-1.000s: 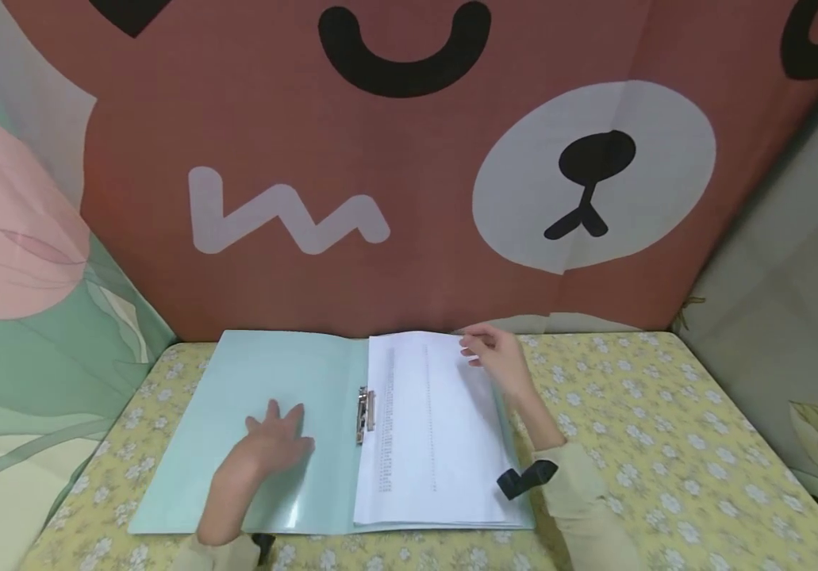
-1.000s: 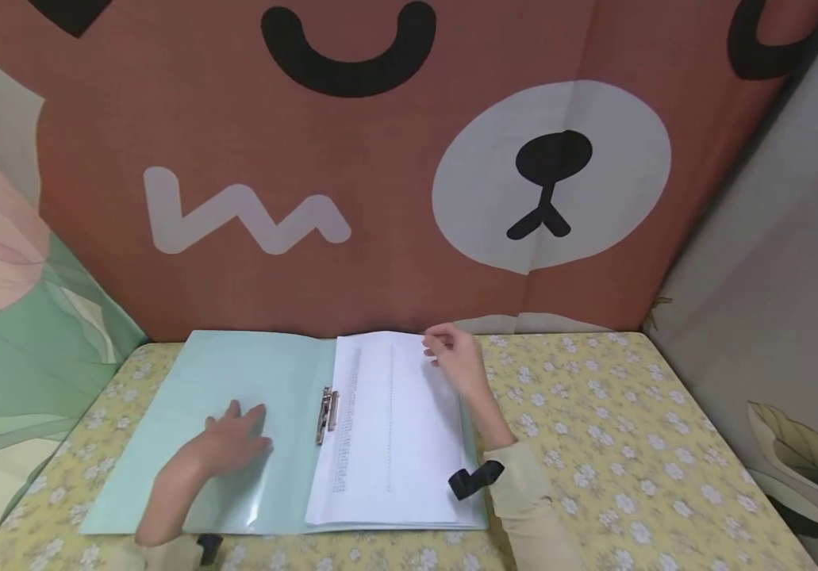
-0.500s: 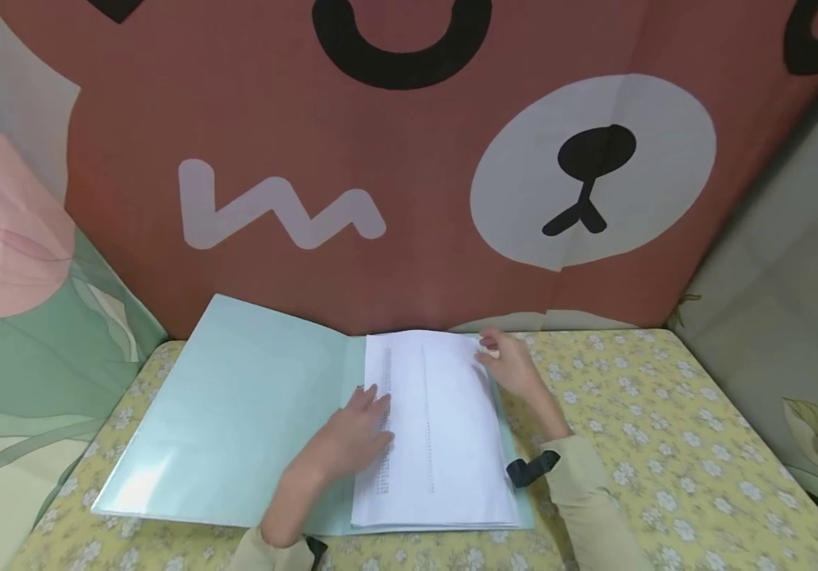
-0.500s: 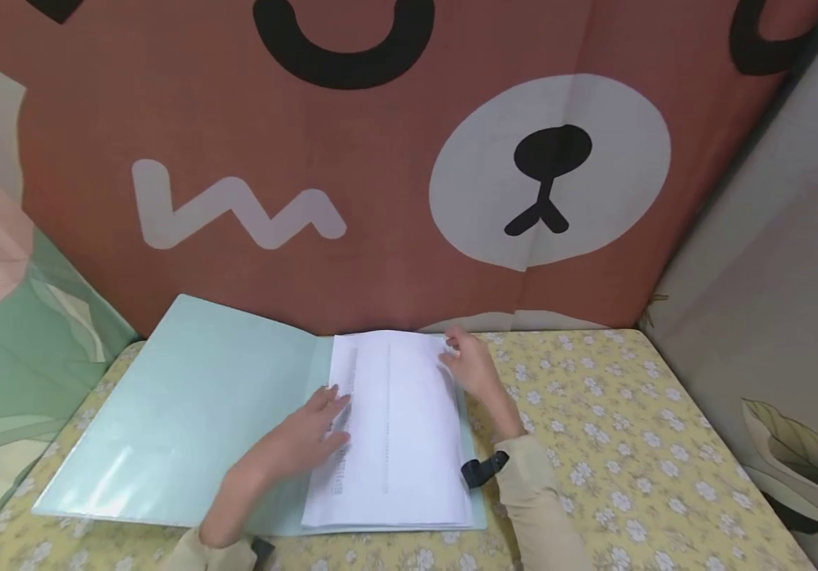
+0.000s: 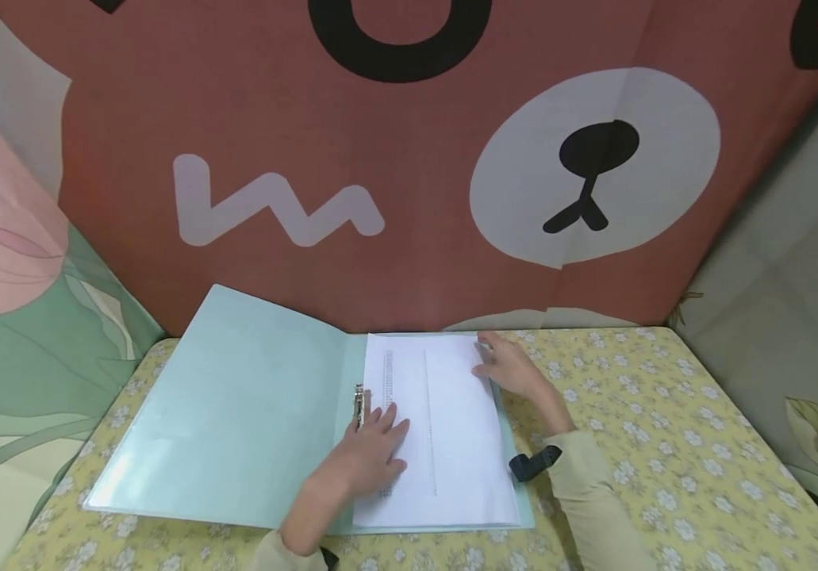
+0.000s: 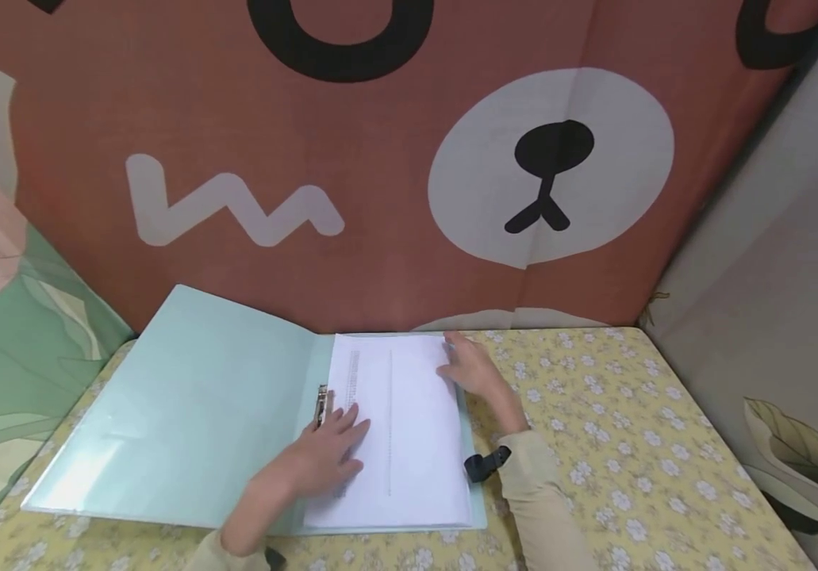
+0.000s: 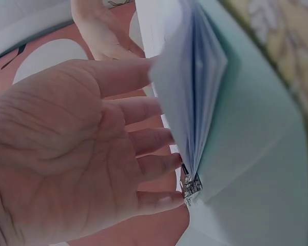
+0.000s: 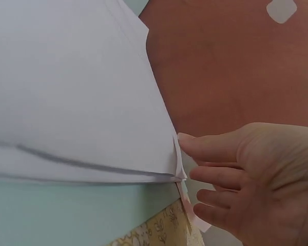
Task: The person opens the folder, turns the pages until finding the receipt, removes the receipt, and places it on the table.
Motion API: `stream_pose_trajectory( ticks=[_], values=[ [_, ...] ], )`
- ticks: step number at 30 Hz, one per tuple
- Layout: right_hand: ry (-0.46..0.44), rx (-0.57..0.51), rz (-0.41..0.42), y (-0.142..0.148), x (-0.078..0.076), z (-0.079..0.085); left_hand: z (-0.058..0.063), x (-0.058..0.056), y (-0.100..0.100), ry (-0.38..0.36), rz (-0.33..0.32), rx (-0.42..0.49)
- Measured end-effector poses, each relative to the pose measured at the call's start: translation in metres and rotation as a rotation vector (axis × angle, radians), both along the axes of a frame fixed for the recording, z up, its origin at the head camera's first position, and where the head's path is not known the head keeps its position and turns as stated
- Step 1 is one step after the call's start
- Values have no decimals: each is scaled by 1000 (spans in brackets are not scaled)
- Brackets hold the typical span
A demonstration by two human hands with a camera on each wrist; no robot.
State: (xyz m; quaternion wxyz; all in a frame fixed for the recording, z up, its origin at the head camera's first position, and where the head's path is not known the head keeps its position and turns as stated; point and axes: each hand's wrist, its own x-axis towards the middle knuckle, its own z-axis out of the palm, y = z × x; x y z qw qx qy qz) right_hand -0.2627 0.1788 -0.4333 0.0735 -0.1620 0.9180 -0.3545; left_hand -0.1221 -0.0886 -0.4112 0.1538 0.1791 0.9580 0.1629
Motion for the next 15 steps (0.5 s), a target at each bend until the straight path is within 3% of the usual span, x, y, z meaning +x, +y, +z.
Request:
stream_pose_trajectory(
  ticks=[15],
  values=[
    [-53,148,-3,-5,-5,-11,-7,-1,1,-7,-7,-16]
  ],
)
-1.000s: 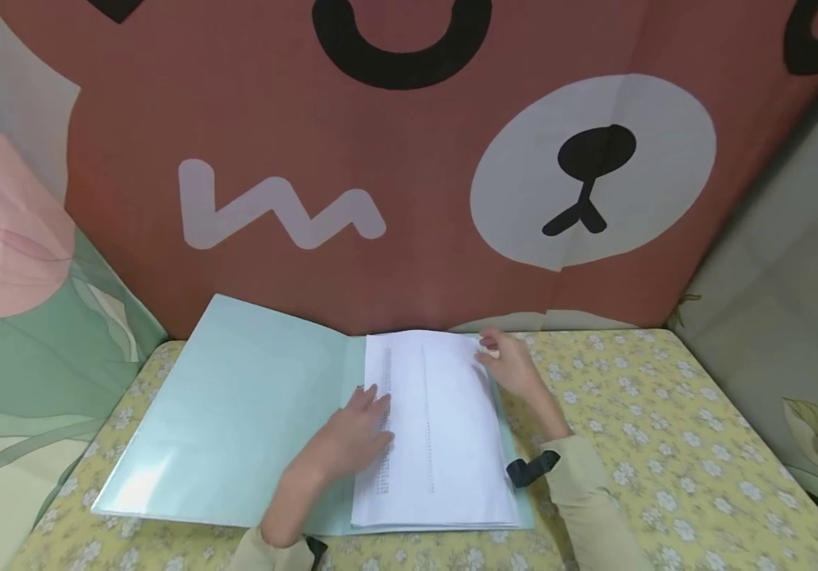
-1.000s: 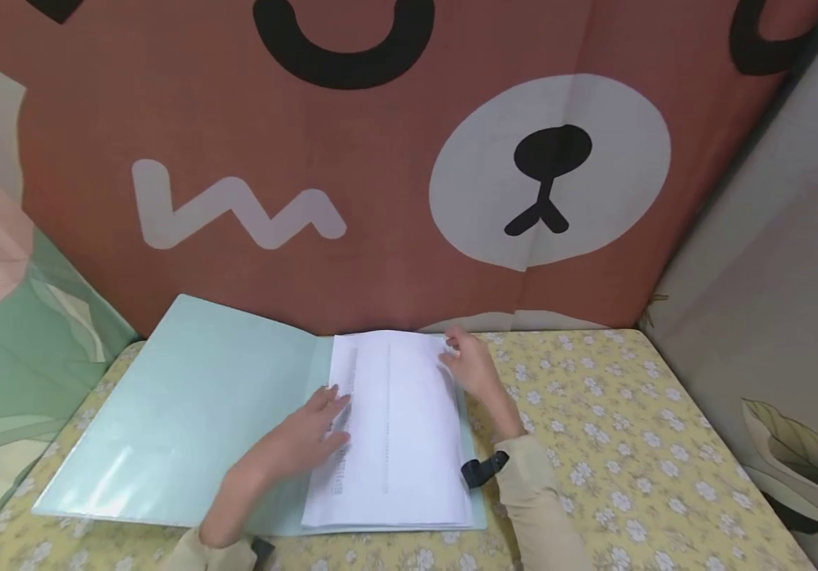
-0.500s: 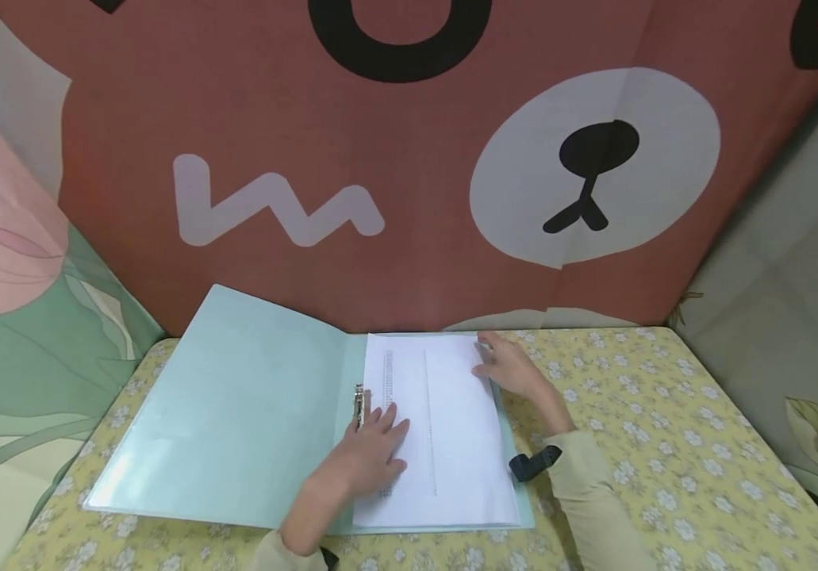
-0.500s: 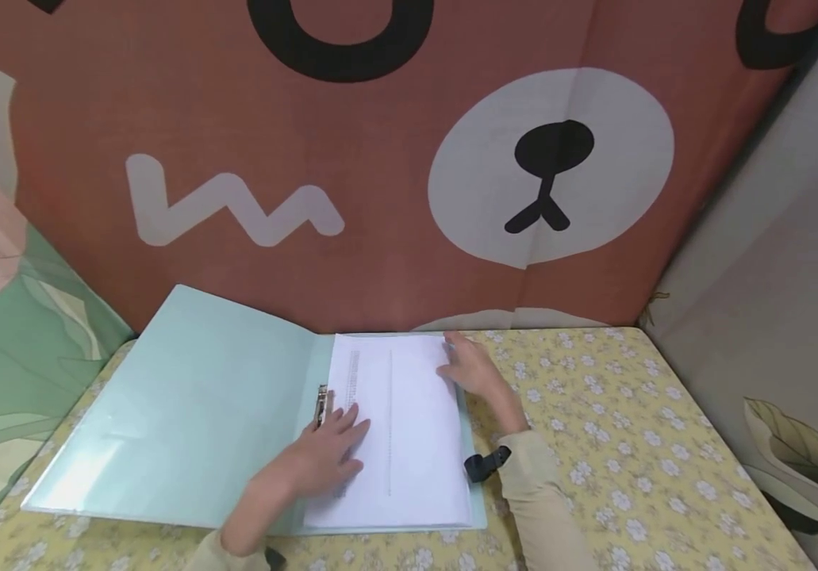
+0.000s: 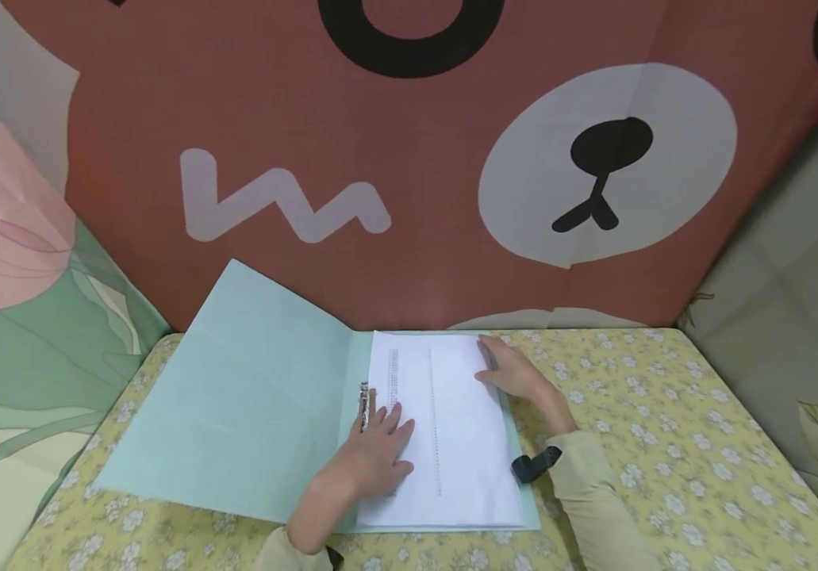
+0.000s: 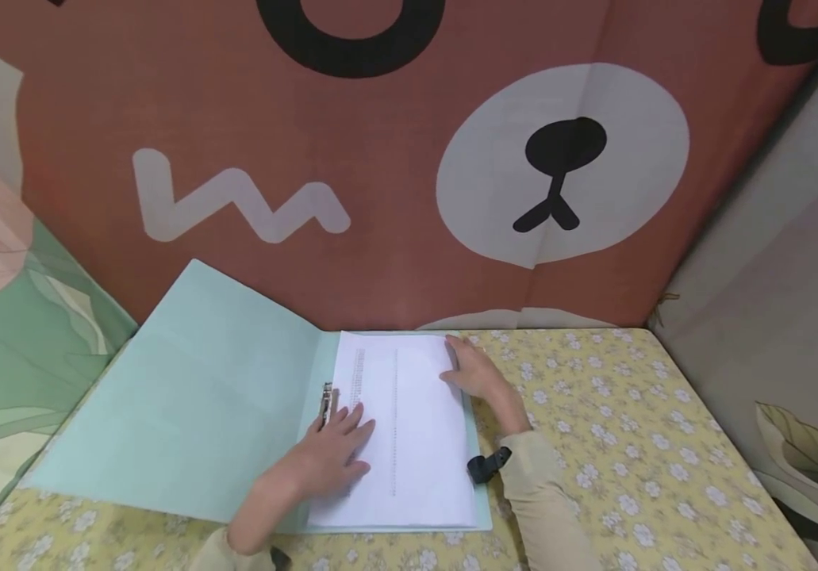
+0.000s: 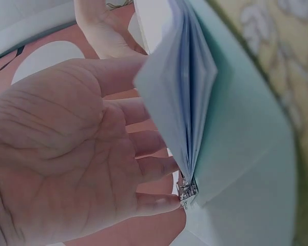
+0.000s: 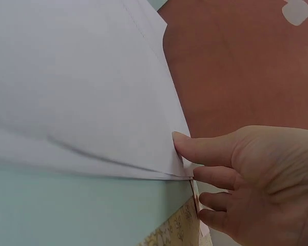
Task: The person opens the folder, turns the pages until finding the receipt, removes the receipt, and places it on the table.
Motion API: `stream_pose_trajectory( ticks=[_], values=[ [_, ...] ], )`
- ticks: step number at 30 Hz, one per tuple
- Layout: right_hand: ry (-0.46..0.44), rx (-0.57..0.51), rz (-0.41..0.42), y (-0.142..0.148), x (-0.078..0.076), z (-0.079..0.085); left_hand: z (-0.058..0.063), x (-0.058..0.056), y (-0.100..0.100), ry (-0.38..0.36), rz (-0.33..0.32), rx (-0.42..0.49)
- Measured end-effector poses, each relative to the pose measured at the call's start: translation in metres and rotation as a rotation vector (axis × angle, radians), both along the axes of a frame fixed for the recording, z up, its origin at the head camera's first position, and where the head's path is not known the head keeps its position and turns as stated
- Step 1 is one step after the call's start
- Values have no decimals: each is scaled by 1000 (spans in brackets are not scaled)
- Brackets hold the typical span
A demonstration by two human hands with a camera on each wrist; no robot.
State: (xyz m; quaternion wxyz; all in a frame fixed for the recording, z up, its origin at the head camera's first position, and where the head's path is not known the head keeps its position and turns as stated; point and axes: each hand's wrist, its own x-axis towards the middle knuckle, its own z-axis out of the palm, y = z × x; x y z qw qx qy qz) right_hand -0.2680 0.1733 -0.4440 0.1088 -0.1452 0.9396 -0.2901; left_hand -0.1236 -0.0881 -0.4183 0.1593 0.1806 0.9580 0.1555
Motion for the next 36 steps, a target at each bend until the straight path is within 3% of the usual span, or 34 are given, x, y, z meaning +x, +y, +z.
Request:
stream_pose_trajectory(
  ticks=[11,17,25,31,36],
  values=[
    [81,-37,21,-3,1,0,5,0,-3,13,30,61],
    [130,-159,-29,-7,0,2,5,-2,-5,15,40,64],
    [144,-368,-140,-7,3,12,6,-3,-3,5,37,55],
    [59,-523,-314,-7,3,18,4,-3,-4,3,45,61],
    [-17,-600,-391,-7,4,20,4,-2,-5,5,43,71]
  ],
)
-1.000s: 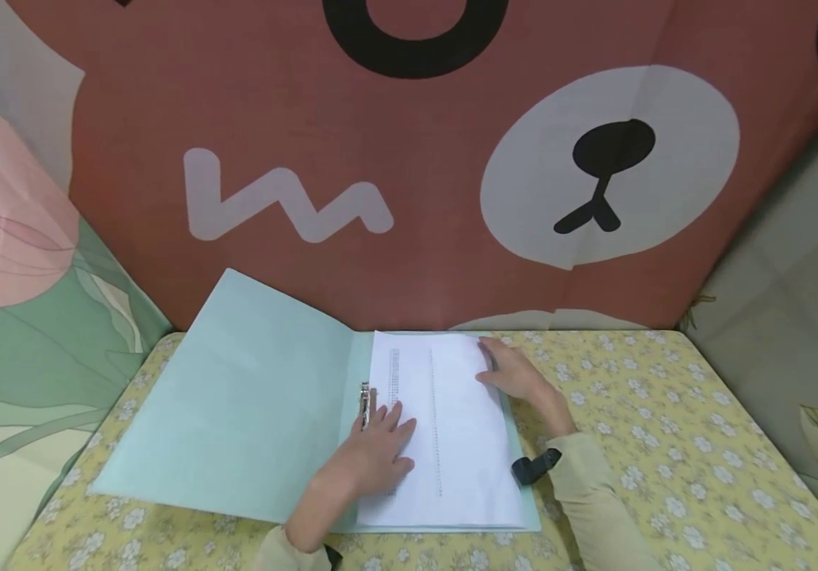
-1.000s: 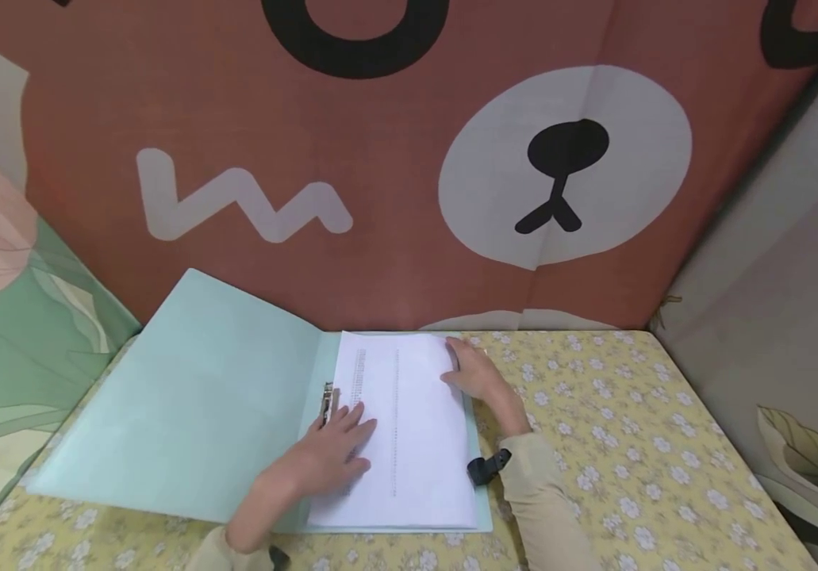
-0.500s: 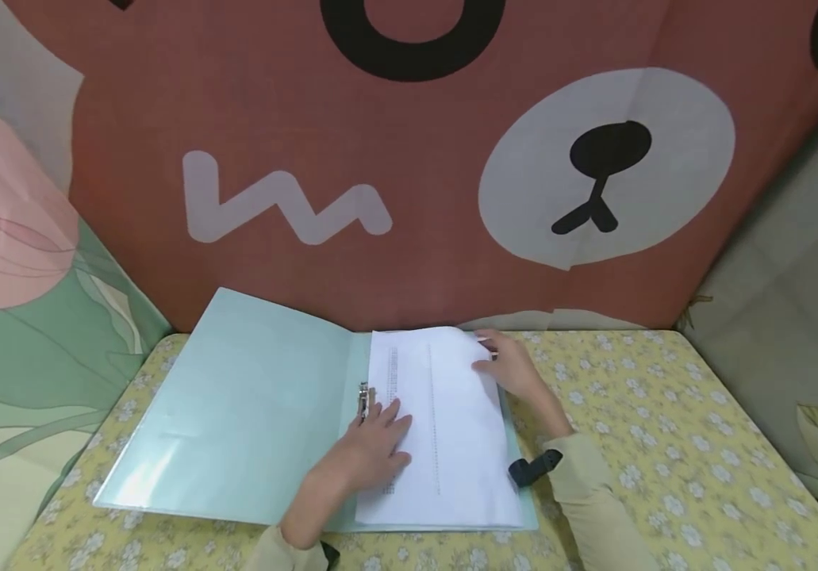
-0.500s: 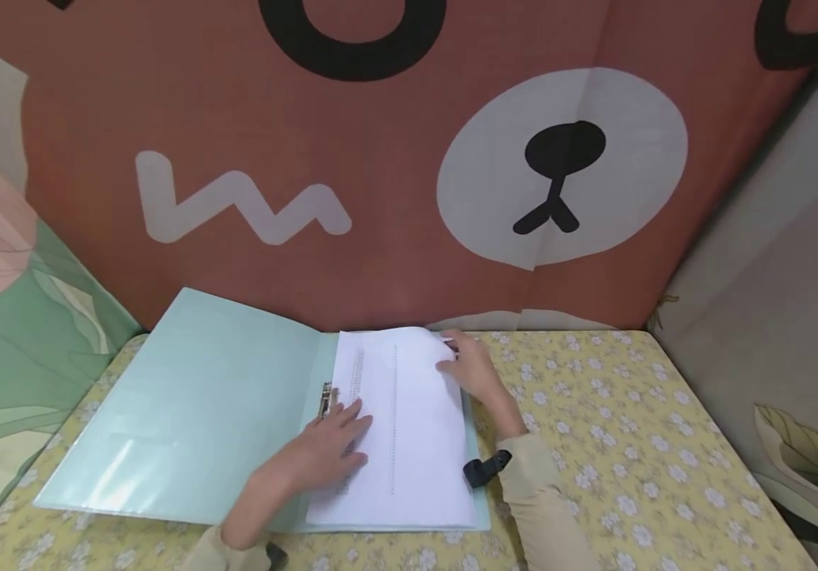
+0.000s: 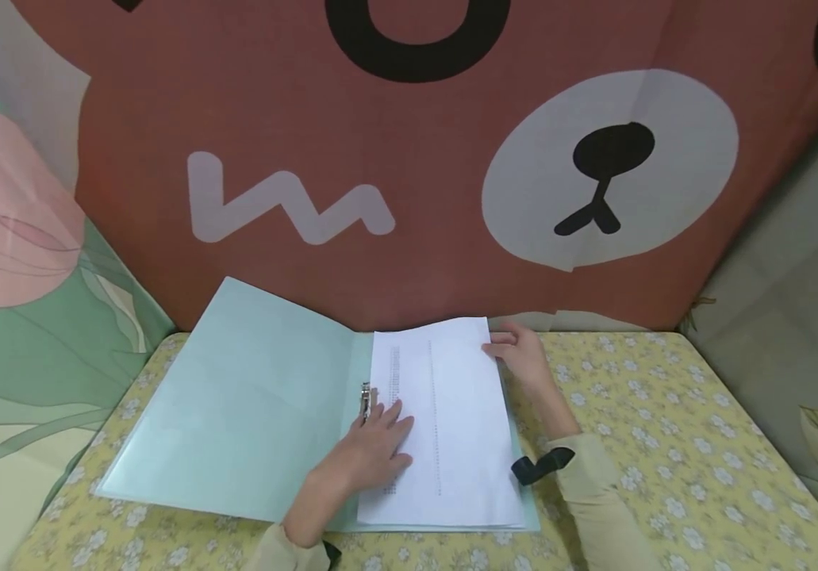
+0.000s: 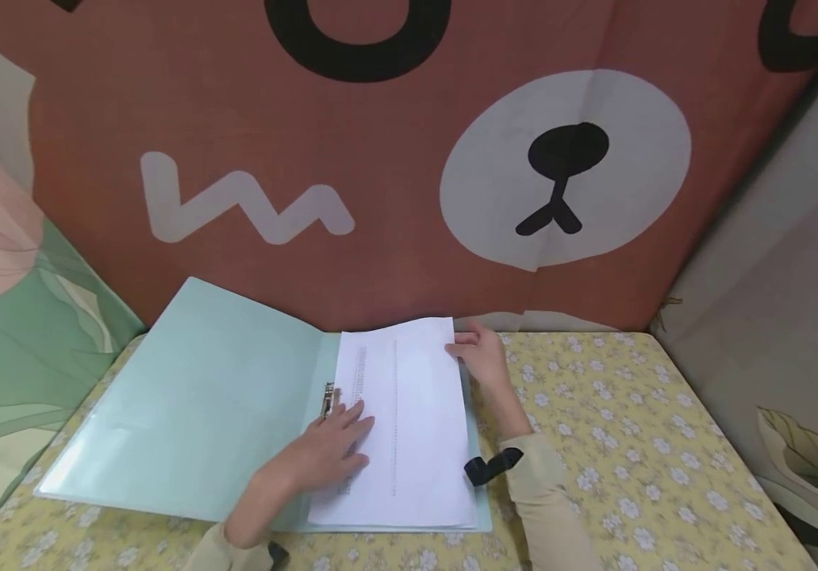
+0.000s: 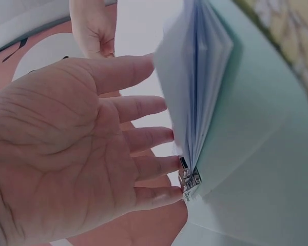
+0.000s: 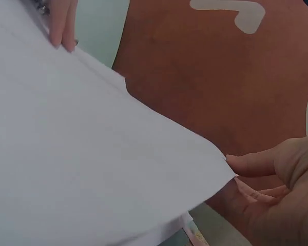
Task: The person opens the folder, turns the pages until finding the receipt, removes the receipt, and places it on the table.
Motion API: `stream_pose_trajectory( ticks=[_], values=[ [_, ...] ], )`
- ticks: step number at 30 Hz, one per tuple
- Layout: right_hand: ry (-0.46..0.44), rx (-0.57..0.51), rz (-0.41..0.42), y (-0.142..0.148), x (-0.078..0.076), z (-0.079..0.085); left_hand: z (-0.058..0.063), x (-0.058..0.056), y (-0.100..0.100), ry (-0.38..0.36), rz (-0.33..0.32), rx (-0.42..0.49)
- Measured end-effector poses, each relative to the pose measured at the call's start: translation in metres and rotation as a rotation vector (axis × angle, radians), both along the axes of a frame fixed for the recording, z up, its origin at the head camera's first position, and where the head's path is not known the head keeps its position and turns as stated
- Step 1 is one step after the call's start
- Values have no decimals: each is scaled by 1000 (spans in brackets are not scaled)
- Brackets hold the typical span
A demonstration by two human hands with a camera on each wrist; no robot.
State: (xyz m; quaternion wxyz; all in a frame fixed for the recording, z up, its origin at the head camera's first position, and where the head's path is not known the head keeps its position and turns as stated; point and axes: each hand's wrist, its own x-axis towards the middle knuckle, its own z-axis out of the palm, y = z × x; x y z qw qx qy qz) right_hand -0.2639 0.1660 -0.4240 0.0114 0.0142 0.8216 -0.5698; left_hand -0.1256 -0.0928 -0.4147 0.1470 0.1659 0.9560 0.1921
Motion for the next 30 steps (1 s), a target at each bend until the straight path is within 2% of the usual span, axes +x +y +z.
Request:
stream_pose_trajectory(
  ticks=[5,11,14,19,21,24,30],
  values=[
    [-42,-19,-27,0,2,0,0,0,1,-9,4,-6],
    [-62,40,-77,-1,0,-6,-1,0,3,-14,13,-38],
    [-23,106,-89,-2,-1,-9,-1,0,3,-10,13,-47],
    [109,245,-82,-2,0,-12,-1,0,3,6,7,-40],
    [135,273,-79,-2,1,-12,-1,1,3,9,5,-38],
    [122,256,-74,-1,0,-12,-1,1,4,3,5,-41],
    [-7,123,-67,3,-1,-9,1,1,4,-2,10,-43]
  ],
)
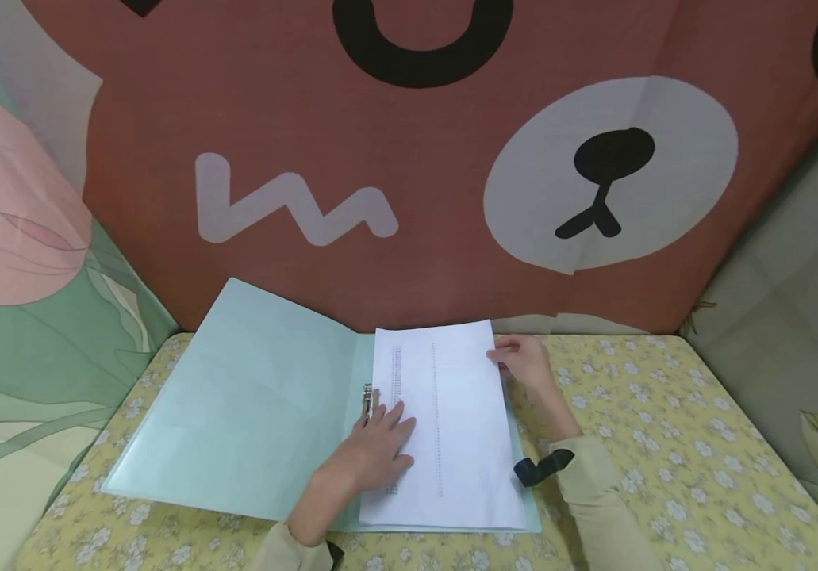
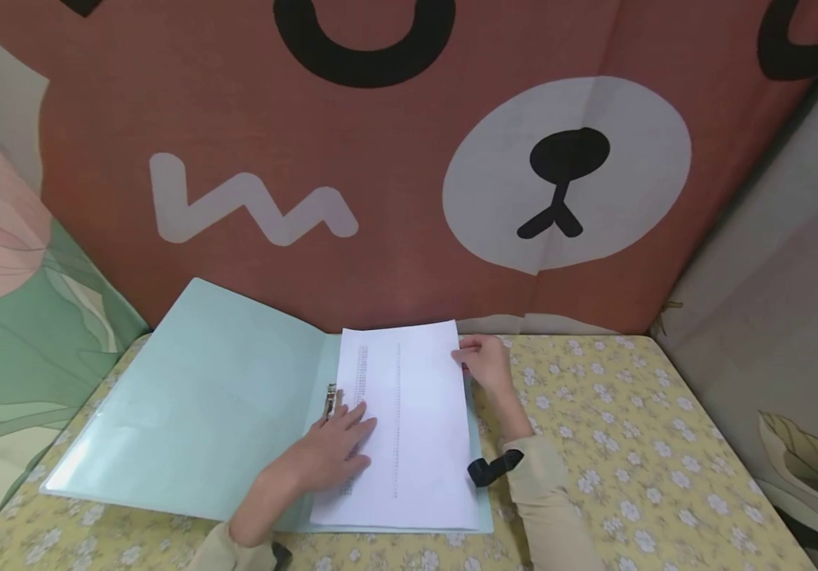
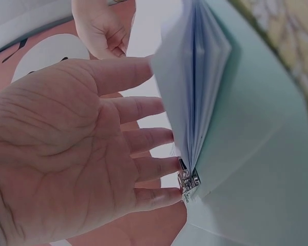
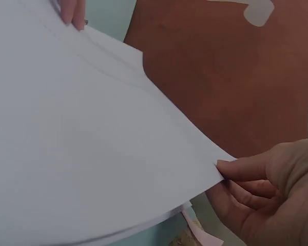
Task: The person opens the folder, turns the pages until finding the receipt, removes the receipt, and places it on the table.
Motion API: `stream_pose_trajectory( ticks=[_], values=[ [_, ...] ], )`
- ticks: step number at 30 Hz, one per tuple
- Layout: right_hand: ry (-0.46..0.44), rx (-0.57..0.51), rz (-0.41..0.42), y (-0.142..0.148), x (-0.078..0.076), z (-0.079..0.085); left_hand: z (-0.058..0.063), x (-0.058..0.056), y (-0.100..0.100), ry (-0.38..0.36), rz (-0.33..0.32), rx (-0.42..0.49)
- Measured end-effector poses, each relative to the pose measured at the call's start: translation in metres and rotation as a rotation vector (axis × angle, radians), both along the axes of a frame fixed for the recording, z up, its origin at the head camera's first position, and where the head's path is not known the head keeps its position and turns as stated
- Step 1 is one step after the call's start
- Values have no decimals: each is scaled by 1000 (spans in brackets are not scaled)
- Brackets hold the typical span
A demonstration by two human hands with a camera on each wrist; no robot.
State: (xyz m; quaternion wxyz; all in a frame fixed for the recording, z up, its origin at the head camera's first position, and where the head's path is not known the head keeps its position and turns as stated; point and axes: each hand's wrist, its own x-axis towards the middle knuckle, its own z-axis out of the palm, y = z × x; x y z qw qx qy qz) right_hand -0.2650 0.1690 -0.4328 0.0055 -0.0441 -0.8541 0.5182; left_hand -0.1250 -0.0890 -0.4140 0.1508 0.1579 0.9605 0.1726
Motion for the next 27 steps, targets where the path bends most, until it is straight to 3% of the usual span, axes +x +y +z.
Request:
stream_pose_trajectory(
  ticks=[6,12,16,27],
  values=[
    [-72,-91,64,2,3,6,0,-1,-2,-12,1,-2],
    [-122,-144,64,3,4,16,-2,-3,-4,10,-14,24],
    [-166,-207,93,4,5,26,-2,-5,-8,0,-10,87],
    [-285,-521,183,-6,2,41,2,-2,-14,-62,55,290]
  ],
)
